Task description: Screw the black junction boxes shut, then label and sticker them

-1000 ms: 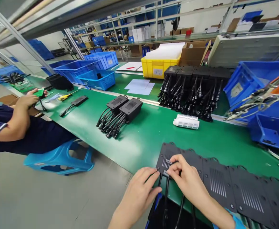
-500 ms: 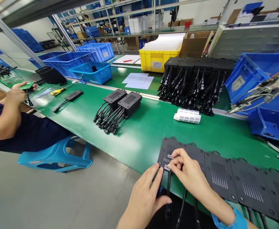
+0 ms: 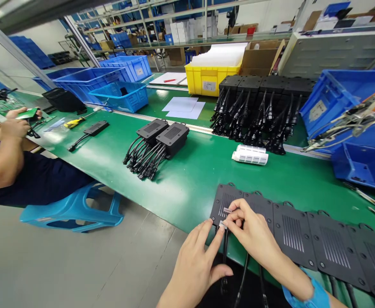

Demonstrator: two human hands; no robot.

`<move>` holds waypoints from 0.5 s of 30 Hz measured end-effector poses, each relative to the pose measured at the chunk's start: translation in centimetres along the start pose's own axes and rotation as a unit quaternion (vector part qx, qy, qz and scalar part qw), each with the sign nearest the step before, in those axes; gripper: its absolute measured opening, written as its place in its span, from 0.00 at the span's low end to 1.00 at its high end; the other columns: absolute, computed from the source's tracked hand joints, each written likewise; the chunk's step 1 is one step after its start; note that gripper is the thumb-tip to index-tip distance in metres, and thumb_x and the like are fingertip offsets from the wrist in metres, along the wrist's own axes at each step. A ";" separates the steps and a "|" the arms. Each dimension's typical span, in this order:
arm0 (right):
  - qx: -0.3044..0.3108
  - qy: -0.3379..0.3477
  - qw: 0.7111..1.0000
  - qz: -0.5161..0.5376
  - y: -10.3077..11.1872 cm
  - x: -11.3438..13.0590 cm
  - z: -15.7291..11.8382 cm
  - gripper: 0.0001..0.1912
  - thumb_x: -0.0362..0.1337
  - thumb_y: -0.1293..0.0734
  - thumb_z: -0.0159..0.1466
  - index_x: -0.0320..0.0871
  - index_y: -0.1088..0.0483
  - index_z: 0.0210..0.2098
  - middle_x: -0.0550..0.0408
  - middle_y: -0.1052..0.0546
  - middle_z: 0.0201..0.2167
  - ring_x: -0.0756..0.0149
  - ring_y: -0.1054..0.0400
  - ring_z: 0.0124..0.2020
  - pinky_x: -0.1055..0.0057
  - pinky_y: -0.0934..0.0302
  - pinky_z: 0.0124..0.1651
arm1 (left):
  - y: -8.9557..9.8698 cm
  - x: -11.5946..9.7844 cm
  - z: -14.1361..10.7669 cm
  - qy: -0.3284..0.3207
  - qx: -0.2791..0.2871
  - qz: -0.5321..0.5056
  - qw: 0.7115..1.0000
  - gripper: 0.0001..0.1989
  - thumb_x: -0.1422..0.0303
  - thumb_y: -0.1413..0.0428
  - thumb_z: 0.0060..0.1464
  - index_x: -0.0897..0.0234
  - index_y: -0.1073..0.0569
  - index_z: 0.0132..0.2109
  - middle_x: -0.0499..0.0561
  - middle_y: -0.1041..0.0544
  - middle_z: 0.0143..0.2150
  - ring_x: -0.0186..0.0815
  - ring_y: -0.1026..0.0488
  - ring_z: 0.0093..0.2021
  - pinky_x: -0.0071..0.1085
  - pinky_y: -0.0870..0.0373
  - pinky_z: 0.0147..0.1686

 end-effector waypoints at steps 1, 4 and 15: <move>-0.001 0.001 1.000 -0.003 0.0 0.0 0.0 0.09 0.37 0.37 0.58 0.50 0.41 0.38 0.65 0.22 0.25 0.69 0.34 0.19 0.72 0.44 0.25 | 0.1 0.0 0.1 -0.002 0.001 0.004 1.000 0.36 0.43 0.60 0.62 0.64 0.36 0.64 0.66 0.28 0.57 0.50 0.26 0.53 0.43 0.25 0.47; 0.004 0.016 1.000 -0.019 0.0 0.2 0.0 0.12 0.36 0.37 0.59 0.49 0.40 0.42 0.64 0.22 0.25 0.68 0.31 0.23 0.72 0.41 0.28 | 0.3 0.0 0.5 -0.003 -0.005 0.017 1.000 0.35 0.44 0.62 0.63 0.65 0.32 0.62 0.64 0.26 0.54 0.49 0.26 0.51 0.41 0.24 0.45; -0.121 0.065 0.986 -0.095 6.0 -1.8 -3.3 0.12 0.46 0.39 0.67 0.49 0.28 0.32 0.49 0.26 0.44 0.56 0.30 0.43 0.64 0.33 0.40 | 0.7 -0.2 1.5 -0.003 0.020 0.059 0.998 0.32 0.46 0.64 0.65 0.61 0.32 0.62 0.61 0.25 0.50 0.45 0.24 0.44 0.39 0.23 0.38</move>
Point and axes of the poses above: each hand's wrist, its own z-axis towards the middle knuckle, its own y-axis out of the back of the hand, x = y × z, the point moved 4 cm from there along z, towards the middle knuckle
